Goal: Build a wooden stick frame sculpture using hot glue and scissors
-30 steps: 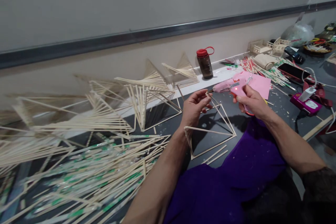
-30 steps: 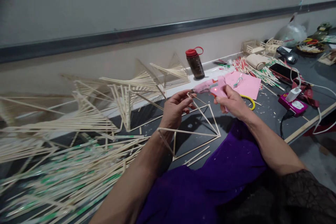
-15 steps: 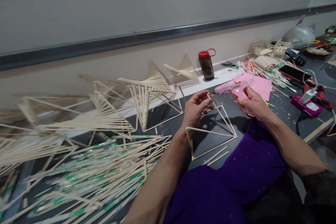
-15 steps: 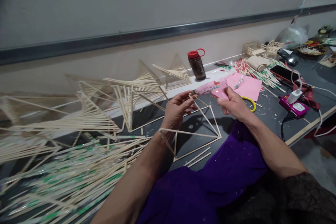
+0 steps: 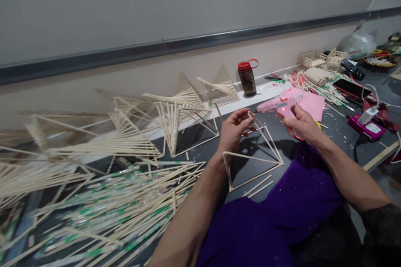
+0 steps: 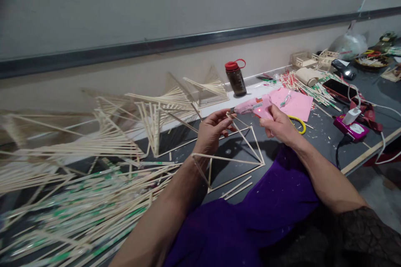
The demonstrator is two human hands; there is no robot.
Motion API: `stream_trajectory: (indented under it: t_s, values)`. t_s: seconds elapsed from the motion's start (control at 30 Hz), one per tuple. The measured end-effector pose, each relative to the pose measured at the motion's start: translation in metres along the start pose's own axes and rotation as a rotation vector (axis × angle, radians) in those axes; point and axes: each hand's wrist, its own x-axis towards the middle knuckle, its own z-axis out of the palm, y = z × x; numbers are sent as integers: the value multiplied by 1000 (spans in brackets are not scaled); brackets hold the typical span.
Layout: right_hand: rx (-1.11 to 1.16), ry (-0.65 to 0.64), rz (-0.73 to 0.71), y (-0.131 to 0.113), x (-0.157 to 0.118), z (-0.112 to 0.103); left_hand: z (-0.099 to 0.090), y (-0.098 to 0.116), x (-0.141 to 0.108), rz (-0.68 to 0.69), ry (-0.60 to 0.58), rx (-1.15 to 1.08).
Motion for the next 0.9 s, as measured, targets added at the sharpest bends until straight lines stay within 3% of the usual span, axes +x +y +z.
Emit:
stream_trajectory:
  t_s: [0.9]
  values:
    - [-50, 19, -11, 1, 0, -1, 2, 0, 0, 15, 3, -27]
